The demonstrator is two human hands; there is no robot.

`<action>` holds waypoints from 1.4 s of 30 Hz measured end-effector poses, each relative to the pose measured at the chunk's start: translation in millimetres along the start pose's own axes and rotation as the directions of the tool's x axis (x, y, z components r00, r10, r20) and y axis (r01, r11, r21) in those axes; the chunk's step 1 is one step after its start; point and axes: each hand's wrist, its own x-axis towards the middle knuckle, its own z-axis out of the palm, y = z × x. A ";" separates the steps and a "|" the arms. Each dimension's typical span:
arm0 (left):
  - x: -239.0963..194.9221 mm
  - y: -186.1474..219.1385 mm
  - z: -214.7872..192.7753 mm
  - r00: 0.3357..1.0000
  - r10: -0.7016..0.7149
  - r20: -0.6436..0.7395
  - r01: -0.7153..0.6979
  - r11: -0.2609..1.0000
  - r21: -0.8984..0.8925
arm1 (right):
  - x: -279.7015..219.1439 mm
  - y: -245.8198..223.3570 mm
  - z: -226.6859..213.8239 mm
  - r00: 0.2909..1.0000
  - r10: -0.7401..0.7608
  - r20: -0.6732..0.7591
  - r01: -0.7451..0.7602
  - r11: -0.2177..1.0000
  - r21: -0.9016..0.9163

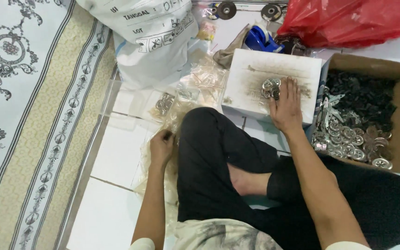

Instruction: The person places metal components from a cardboard box into a plastic bag.

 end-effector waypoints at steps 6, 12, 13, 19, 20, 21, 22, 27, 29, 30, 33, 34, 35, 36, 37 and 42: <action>-20.0 17.2 -16.9 0.974 0.050 -0.222 -0.077 0.990 -0.116 | 2.9 3.7 2.8 0.999 -0.022 -0.036 0.023 0.999 0.028; -25.5 37.2 -49.1 0.926 0.019 -0.376 -0.126 0.957 -0.260 | 1.3 -3.6 -9.4 1.000 0.028 0.010 -0.029 0.985 0.172; -23.9 40.8 -53.6 0.926 0.023 -0.376 -0.129 0.957 -0.259 | -0.3 -6.1 -12.3 1.000 0.030 0.007 -0.031 0.985 0.172; -10.8 101.5 -65.2 0.920 0.105 -0.378 -0.306 0.793 -0.527 | 15.4 -48.7 -59.5 0.998 0.063 0.010 -0.063 0.948 0.313; -8.5 112.1 -60.1 0.945 0.144 -0.293 -0.294 0.766 -0.572 | 18.9 -55.0 -69.1 0.984 0.147 0.100 -0.177 0.864 0.471; -6.2 123.0 -54.8 0.960 0.186 -0.208 -0.276 0.739 -0.614 | 22.7 -61.0 -78.4 0.957 0.212 0.199 -0.290 0.742 0.604; -2.1 129.6 -43.2 0.959 0.203 -0.196 -0.282 0.730 -0.623 | 22.5 -63.8 -78.7 0.956 0.228 0.185 -0.294 0.748 0.594; 2.4 171.1 -6.5 0.927 0.362 0.095 -0.196 0.685 -0.701 | 24.7 -80.6 -99.2 0.632 0.220 0.743 -0.774 0.229 0.591; -0.5 183.3 7.1 0.898 0.402 0.181 -0.156 0.673 -0.723 | 24.0 -86.3 -121.9 0.556 0.192 0.808 -0.831 0.103 0.547; 0.0 189.9 13.1 0.866 0.434 0.249 -0.120 0.663 -0.739 | 27.1 -89.6 -132.4 0.485 0.135 0.864 -0.871 -0.014 0.491; 3.7 194.4 28.4 0.834 0.444 0.327 -0.015 0.610 -0.792 | 6.1 -51.8 -123.6 0.537 0.021 0.844 -0.839 -0.093 0.536; 6.8 194.1 31.0 0.832 0.446 0.331 -0.015 0.613 -0.790 | 4.5 -42.0 -117.6 0.538 0.023 0.842 -0.837 -0.098 0.538; 10.1 193.3 33.8 0.825 0.452 0.340 -0.018 0.621 -0.784 | 2.8 -32.1 -111.0 0.605 0.087 0.791 -0.776 -0.158 0.611; 11.5 191.3 36.3 0.819 0.454 0.351 -0.018 0.631 -0.776 | -0.9 -23.1 -104.2 0.659 0.153 0.737 -0.706 -0.214 0.675; 11.7 185.2 42.0 0.818 0.452 0.356 -0.014 0.635 -0.772 | -1.3 -22.7 -102.1 0.656 0.155 0.738 -0.706 -0.221 0.673; 13.0 163.0 64.4 0.788 0.397 0.471 0.194 0.567 -0.801 | 0.8 -50.1 -103.6 0.580 0.295 0.759 -0.811 0.125 0.571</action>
